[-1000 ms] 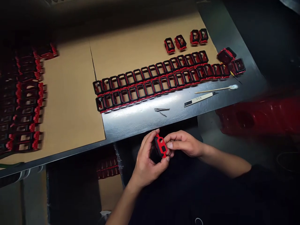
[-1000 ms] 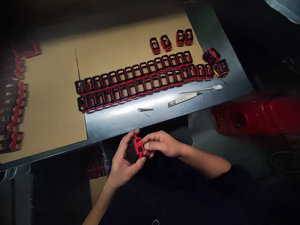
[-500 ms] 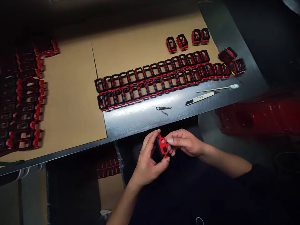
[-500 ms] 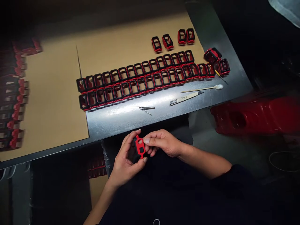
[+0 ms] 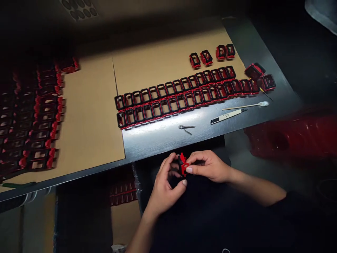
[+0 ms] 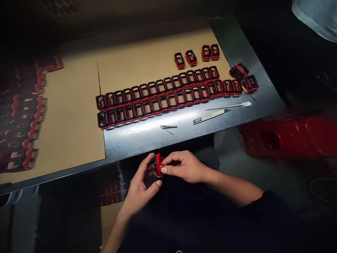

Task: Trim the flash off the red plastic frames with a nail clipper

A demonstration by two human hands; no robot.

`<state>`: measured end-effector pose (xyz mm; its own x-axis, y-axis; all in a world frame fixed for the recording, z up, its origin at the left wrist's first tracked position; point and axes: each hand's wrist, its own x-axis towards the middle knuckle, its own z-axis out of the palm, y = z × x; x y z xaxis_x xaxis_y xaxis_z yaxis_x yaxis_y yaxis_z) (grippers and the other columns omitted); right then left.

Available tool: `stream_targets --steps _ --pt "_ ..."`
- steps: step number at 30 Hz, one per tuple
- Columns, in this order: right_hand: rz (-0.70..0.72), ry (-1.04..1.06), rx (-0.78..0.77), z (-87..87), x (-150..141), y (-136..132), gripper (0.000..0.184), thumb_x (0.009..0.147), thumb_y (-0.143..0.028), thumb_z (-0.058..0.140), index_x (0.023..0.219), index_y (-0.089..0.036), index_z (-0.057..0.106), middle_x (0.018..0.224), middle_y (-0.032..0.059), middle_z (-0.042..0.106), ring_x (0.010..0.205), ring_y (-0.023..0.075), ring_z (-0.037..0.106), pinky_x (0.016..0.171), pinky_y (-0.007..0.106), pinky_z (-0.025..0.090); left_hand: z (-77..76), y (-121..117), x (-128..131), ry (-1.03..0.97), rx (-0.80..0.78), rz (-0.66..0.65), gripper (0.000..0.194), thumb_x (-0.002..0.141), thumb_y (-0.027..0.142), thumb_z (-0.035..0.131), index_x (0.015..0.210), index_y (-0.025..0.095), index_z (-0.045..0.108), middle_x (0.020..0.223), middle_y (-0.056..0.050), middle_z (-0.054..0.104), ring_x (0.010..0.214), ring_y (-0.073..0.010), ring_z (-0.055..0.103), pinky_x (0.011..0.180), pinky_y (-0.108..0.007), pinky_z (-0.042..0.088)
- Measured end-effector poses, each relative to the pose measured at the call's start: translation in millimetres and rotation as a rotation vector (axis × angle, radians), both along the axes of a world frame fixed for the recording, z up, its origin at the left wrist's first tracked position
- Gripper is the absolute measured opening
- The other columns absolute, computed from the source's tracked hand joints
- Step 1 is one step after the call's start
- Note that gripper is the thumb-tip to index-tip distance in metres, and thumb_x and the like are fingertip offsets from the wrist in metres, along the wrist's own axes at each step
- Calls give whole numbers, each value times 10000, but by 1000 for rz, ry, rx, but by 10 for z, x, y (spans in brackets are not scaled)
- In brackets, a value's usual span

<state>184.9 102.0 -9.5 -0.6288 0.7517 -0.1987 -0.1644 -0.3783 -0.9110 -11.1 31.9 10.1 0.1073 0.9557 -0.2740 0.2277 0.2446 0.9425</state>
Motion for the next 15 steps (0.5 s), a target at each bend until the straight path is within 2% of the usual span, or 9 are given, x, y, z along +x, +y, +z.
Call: stream_targets --steps 3,7,11,15 --pt "-13 -70 254 -4 14 -4 113 910 -244 743 961 -148 775 862 33 701 771 88 651 707 168 515 87 43 -11 7 -131 24 566 842 258 659 1382 189 505 1172 -98 656 901 -172 647 755 -300 588" --pt "-22 -51 527 -15 10 -8 104 942 -190 708 1018 -162 773 947 50 732 870 110 686 795 192 542 208 93 24 30 -202 18 493 813 321 666 1270 168 565 1040 -69 683 853 -167 644 768 -306 575" --pt "-53 -36 641 -38 5 -8 102 960 -196 691 1017 -159 767 947 58 736 876 117 691 805 204 557 269 115 71 93 -215 44 493 764 318 682 1223 170 578 1014 -59 680 827 -165 648 764 -314 577" --pt "-56 -65 692 -54 15 1 127 979 -234 669 1008 -165 772 926 67 733 859 129 692 798 226 575 256 106 78 165 -164 53 531 748 318 702 1243 179 570 1034 -67 688 804 -173 661 758 -342 591"
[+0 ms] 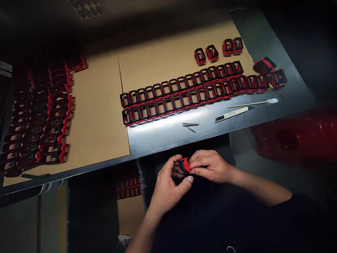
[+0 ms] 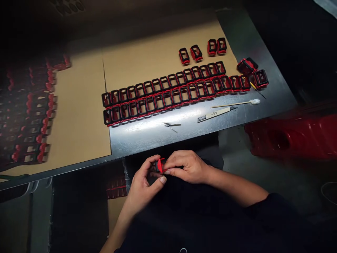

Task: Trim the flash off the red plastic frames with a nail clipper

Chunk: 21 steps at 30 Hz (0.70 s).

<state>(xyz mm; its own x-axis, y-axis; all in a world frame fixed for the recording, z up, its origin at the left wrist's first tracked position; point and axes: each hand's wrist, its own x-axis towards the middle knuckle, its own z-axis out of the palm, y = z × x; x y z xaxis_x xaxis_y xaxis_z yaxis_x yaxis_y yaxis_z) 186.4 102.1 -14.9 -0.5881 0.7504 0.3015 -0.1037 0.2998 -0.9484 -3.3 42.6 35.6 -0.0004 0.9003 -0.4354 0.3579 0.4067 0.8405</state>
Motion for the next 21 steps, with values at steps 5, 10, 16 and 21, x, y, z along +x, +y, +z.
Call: stream_targets --steps 5,10,16,21 --pt "-4 -35 43 -18 5 17 153 987 -260 656 1005 -178 784 947 76 733 855 138 700 776 224 586 -68 -36 -14 11 109 -3 580 768 327 730 1304 199 549 1205 -114 673 926 -212 687 775 -356 622" --pt "-41 -50 126 -47 -9 25 152 984 -267 665 1029 -187 786 972 78 736 872 144 705 767 223 587 -121 -62 27 23 212 26 581 799 339 732 1336 220 545 1223 -109 631 982 -218 687 749 -333 639" --pt "-50 -70 119 -40 -3 22 139 975 -218 647 1024 -185 773 987 84 728 884 151 697 779 254 592 -131 -94 70 61 355 20 597 816 279 728 1372 270 511 1250 -77 583 1081 -220 656 818 -336 636" --pt "-93 -60 -76 -6 3 7 172 960 -168 604 1050 -181 750 1002 79 727 951 165 696 839 288 589 -152 -119 36 93 465 13 655 816 238 731 1411 291 464 1306 -88 538 1175 -242 621 940 -391 607"
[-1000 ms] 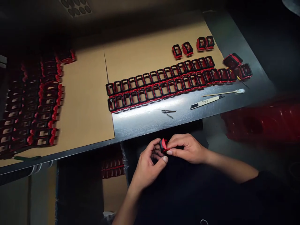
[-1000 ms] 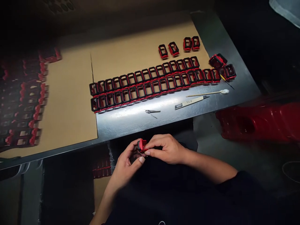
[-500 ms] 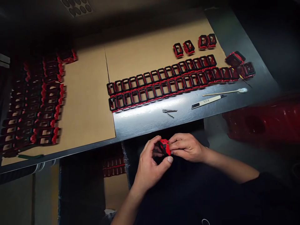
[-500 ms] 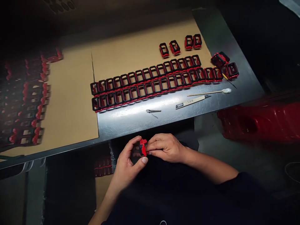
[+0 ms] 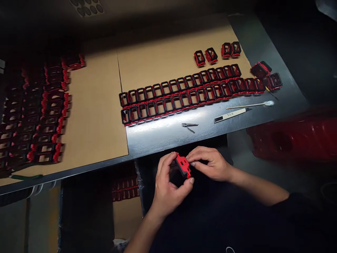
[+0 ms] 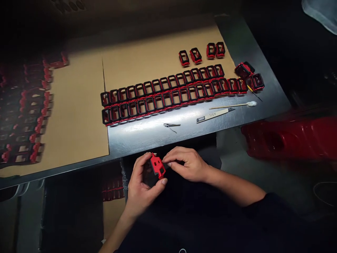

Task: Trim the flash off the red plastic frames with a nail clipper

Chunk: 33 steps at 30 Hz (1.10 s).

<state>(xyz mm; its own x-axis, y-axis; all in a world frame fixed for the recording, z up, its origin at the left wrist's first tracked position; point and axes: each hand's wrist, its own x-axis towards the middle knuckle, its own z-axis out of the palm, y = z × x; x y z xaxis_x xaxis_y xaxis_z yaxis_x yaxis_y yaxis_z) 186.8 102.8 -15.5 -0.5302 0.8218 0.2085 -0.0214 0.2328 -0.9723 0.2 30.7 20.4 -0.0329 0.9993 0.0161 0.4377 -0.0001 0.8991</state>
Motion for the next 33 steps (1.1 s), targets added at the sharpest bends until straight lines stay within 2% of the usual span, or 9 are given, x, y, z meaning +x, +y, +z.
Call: stream_targets --steps 6,10,12,18,27,33 --pt "-37 56 -318 74 28 -5 125 932 -257 675 974 -167 750 931 63 723 854 143 689 785 256 558 -26 12 -20 54 126 -47 670 828 168 706 1428 300 440 1345 -102 522 1270 -260 561 1041 -464 551" --pt "25 157 -613 124 38 -25 259 905 -386 731 1004 -147 728 907 65 716 815 141 684 737 246 559 -24 19 -21 93 139 -58 673 831 133 694 1430 298 434 1364 -108 517 1287 -261 548 1047 -472 545" --pt "65 191 -697 150 37 -28 314 889 -414 752 1027 -134 715 871 59 709 779 128 669 721 238 554 -23 20 -22 106 142 -59 678 833 133 690 1437 291 425 1367 -112 519 1286 -264 549 1047 -474 544" --pt "131 248 -799 188 24 -12 347 883 -414 759 1051 -118 694 853 55 704 743 107 652 672 205 546 -29 18 -16 152 130 -47 730 822 148 694 1476 247 385 1361 -122 536 1258 -256 568 1055 -444 542" --pt "176 247 -880 121 16 -14 410 872 -443 765 1089 -106 676 871 58 693 729 105 648 641 194 544 -41 33 -22 176 116 -94 712 816 131 668 1463 251 396 1355 -132 526 1267 -278 574 1027 -477 563" --pt "227 295 -941 89 -21 -35 429 861 -454 777 1069 -102 648 820 37 669 674 87 624 605 172 534 -72 29 -37 139 123 -129 706 826 117 645 1467 246 379 1444 -148 498 1338 -285 527 1082 -519 520"
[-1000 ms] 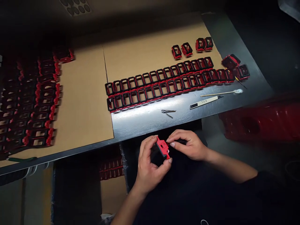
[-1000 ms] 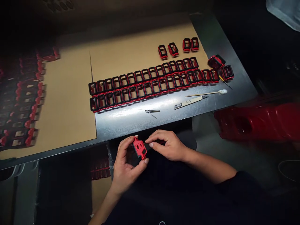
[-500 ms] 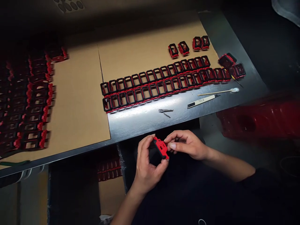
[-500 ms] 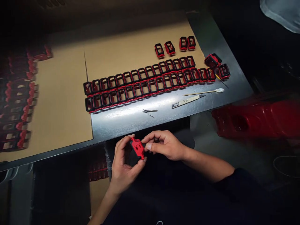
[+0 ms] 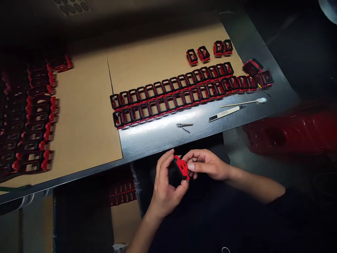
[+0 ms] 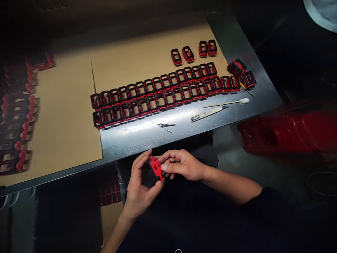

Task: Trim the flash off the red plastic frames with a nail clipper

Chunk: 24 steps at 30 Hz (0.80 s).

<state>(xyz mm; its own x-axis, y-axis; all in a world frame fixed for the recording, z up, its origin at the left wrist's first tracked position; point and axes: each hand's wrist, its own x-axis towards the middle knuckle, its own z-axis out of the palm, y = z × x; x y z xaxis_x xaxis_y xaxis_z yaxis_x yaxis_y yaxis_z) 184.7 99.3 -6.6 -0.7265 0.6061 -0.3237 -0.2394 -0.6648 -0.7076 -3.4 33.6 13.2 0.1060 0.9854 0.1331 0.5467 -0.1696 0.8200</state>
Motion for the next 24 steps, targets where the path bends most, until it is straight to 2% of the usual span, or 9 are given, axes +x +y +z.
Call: stream_targets --steps 4,11,19,24 --pt "-1 11 -1 -24 -11 -11 418 876 -460 762 1047 -98 642 809 38 664 679 89 633 596 164 539 -22 -15 1 -36 -52 -23 710 832 121 630 1481 248 371 1442 -142 512 1327 -271 538 1102 -505 508" --pt "-18 10 -12 -59 -13 -25 431 869 -474 770 1045 -98 653 806 38 669 664 88 633 581 160 546 -61 -31 -28 -15 -47 -38 759 824 100 625 1514 272 358 1452 -132 515 1365 -274 517 1109 -495 508" --pt "2 -23 -74 -61 -44 -30 492 831 -524 797 1032 -95 662 766 27 669 647 82 639 549 135 528 -126 -116 -49 -41 -141 -34 864 862 147 658 1593 282 216 1495 -152 522 1377 -273 538 1138 -488 481" --pt "20 -51 -56 -55 -53 -27 475 831 -526 796 980 -99 650 762 19 666 601 69 618 548 146 528 -169 -136 -60 -13 -105 -62 949 877 152 631 1626 282 63 1488 -157 539 1365 -258 556 1139 -489 475"
